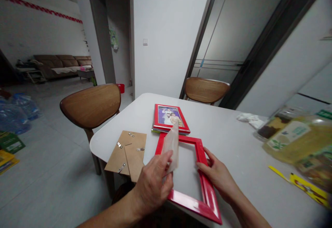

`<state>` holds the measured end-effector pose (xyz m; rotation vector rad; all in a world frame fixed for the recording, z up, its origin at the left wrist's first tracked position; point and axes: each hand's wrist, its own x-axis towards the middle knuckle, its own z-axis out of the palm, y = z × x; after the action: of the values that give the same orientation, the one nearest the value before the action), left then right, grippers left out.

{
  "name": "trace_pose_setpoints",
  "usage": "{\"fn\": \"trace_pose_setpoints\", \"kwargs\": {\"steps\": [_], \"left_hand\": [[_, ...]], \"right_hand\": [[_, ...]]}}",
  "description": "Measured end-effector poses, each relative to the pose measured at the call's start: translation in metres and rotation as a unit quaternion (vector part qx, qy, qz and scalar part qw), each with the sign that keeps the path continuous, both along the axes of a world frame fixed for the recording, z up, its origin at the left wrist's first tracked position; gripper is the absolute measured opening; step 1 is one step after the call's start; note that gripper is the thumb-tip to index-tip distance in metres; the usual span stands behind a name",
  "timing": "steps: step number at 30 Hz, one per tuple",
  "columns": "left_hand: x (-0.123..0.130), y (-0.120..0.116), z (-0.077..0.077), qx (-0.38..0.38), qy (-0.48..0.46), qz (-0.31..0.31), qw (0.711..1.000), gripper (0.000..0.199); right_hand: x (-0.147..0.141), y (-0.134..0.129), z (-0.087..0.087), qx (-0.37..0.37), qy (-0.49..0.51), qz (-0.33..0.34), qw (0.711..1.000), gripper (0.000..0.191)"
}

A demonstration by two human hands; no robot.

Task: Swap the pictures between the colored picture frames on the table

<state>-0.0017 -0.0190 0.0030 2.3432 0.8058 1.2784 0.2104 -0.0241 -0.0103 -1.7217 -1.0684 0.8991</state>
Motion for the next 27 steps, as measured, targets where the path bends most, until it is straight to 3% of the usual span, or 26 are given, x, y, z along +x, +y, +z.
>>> {"fn": "trace_pose_setpoints", "kwargs": {"steps": [4, 8, 13, 20, 27], "left_hand": [[-0.022, 0.006, 0.002, -0.103, -0.046, 0.119, 0.986, 0.053], [-0.045, 0.009, -0.010, -0.168, 0.019, 0.165, 0.972, 0.046], [-0.062, 0.011, -0.027, -0.169, 0.113, 0.166, 0.965, 0.046], [-0.064, 0.012, -0.023, -0.089, 0.196, 0.178, 0.960, 0.038], [-0.047, 0.004, -0.021, -0.052, 0.220, 0.071, 0.972, 0.050]], "right_hand": [[0.013, 0.005, -0.014, -0.019, -0.147, -0.008, 0.989, 0.065], [0.018, 0.006, -0.019, -0.038, -0.260, -0.015, 0.965, 0.060], [0.015, 0.005, -0.017, -0.055, -0.346, -0.014, 0.936, 0.055], [0.019, 0.004, -0.027, -0.032, -0.425, -0.003, 0.905, 0.051], [0.022, 0.004, -0.027, -0.028, -0.423, -0.008, 0.906, 0.048]]}}
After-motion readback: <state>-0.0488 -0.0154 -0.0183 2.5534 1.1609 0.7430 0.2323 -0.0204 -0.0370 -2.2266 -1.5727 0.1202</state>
